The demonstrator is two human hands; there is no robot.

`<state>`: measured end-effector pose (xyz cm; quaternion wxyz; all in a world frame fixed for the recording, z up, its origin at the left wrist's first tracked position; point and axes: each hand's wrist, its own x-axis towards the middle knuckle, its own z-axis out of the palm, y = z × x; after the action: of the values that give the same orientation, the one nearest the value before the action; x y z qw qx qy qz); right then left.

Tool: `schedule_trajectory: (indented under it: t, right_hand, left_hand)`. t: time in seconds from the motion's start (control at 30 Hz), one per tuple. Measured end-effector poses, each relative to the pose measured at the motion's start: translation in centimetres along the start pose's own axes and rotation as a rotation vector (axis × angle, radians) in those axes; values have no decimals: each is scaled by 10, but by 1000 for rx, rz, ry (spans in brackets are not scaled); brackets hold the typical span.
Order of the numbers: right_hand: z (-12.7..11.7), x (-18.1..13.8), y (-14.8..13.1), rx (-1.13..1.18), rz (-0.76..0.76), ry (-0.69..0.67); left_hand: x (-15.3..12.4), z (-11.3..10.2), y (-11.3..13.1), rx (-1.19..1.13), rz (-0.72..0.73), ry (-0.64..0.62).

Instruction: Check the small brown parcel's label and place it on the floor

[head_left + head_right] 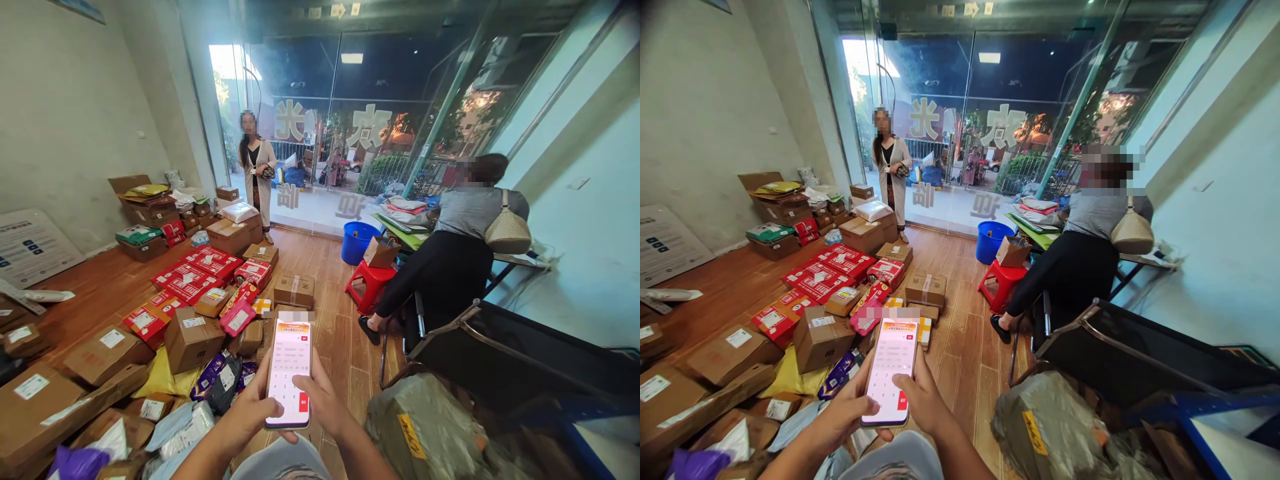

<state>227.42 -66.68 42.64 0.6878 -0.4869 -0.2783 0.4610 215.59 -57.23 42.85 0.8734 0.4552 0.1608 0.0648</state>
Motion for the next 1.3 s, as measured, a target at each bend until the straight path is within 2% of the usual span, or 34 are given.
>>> schedule_trajectory:
  t: [0.2, 0.4, 0.57, 0.77, 0.87, 0.97, 1.17, 1.3]
  right_hand:
    - [0, 0, -6, 29, 4, 1]
    - [5, 14, -15, 13, 19, 291]
    - [8, 16, -13, -15, 38, 450]
    - [13, 3, -8, -72, -67, 387]
    - [12, 3, 1, -110, -49, 491]
    - [10, 6, 5, -116, -64, 512]
    - [15, 6, -2, -73, -102, 346]
    - [16, 5, -2, -57, -110, 305]
  left_hand:
    - [0, 0, -2, 85, 41, 29]
    - [-2, -1, 1, 91, 6, -21]
    - [-5, -1, 3, 80, -10, -37]
    - [-5, -4, 2, 43, -10, -42]
    - [-4, -7, -1, 33, 12, -21]
    - [-3, -7, -2, 21, 31, 4]
    - [-7, 1, 8, 61, 0, 0]
    - [-7, -2, 6, 61, 7, 19]
